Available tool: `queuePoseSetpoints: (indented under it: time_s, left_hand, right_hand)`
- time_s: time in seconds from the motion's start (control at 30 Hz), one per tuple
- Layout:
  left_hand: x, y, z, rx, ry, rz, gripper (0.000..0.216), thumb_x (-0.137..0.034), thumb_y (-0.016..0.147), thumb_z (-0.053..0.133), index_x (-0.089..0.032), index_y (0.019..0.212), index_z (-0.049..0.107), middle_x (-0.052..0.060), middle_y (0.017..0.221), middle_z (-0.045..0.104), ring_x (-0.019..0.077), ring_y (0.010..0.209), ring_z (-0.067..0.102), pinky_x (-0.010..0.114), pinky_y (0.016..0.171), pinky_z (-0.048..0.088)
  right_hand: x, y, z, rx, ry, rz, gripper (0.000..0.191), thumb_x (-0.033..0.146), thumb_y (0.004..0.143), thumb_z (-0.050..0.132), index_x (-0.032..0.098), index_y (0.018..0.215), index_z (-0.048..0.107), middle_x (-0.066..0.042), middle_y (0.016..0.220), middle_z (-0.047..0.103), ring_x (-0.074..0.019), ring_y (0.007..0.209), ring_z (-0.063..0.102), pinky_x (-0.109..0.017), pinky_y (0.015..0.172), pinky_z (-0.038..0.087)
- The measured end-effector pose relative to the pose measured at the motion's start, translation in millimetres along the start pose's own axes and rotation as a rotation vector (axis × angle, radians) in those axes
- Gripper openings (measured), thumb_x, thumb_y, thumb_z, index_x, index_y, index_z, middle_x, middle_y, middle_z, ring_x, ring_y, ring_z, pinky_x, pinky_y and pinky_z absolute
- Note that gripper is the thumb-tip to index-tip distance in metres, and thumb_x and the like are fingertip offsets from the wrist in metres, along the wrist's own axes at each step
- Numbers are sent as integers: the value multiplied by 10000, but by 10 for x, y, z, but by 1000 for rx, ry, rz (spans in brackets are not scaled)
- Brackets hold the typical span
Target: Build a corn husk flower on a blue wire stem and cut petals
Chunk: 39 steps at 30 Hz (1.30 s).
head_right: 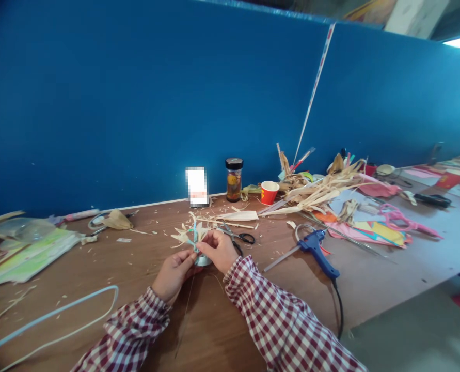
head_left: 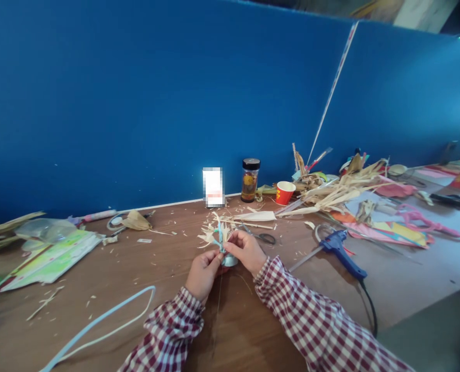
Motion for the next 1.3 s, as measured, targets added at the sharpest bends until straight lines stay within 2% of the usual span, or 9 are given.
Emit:
queuePoseSetpoints:
  time_s: [0.17, 0.33, 0.5, 0.8, 0.97, 1.1, 1.23, 1.3]
  left_hand:
    - [-16, -7, 14, 16, 51, 34, 247, -360, 631, 717, -134, 727, 705, 31, 680, 656, 125, 634, 568, 241, 639, 484]
    - [-7, -8, 15, -16, 37, 42, 284, -359, 625, 718, -124, 785, 712, 45, 711, 669, 136, 648, 571, 251, 637, 483]
    - [43, 21, -23, -43, 44, 56, 295, -360, 623, 717, -119, 794, 712, 48, 698, 677, 132, 614, 567, 232, 597, 467]
    - [66, 37, -67, -75, -53, 58, 334, -368, 603, 735, -116, 821, 707, 52, 688, 679, 142, 611, 585, 249, 592, 470]
    - [45, 39, -65, -58, -62, 78, 331, -372, 606, 732, -116, 814, 712, 52, 671, 679, 150, 619, 593, 243, 566, 467]
    - [22, 27, -58, -78, -55, 89, 317, -342, 598, 742, -126, 829, 716, 64, 738, 702, 176, 682, 615, 253, 594, 479]
    - [-73, 12, -83, -109, -102, 129, 322, -331, 589, 750, -143, 849, 716, 67, 784, 709, 183, 714, 625, 274, 645, 492]
    - [-142, -2, -62, -67, -149, 148, 301, -312, 616, 739, -149, 867, 712, 60, 777, 704, 157, 674, 616, 270, 651, 492]
  right_hand:
    - [-11, -10, -11, -40, 61, 61, 286, 285, 621, 716, 178, 781, 505, 31, 652, 601, -110, 570, 563, -228, 542, 434]
    - [4, -13, -7, -83, 80, 48, 364, 265, 604, 720, 184, 879, 496, 49, 624, 593, -109, 544, 557, -229, 531, 429]
    - [57, -43, 38, -50, -9, 28, 233, 268, 643, 688, 175, 775, 520, 42, 618, 565, -104, 540, 527, -222, 518, 409]
    - [307, -161, 77, -136, -341, -214, 116, 224, 700, 621, 211, 765, 526, 18, 696, 582, -142, 623, 561, -253, 601, 444]
    - [360, -196, 110, -126, -426, -297, 96, 178, 706, 604, 213, 766, 538, 14, 712, 583, -139, 631, 567, -251, 621, 447]
    - [397, -216, 118, -115, -508, -325, 72, 161, 705, 591, 213, 743, 560, -3, 728, 592, -157, 682, 566, -269, 653, 445]
    - [452, -219, 136, -55, -388, -319, 131, 199, 704, 611, 212, 828, 571, -21, 816, 614, -157, 712, 575, -275, 669, 459]
    - [450, -196, 111, -52, -248, -296, 207, 238, 728, 602, 214, 929, 557, -31, 883, 619, -151, 729, 577, -267, 661, 462]
Point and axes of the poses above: each hand's wrist, its own y-axis towards the middle knuckle, its own z-axis out of the palm, x = y × z, the point moved 7 cm from there along y, towards the middle knuckle
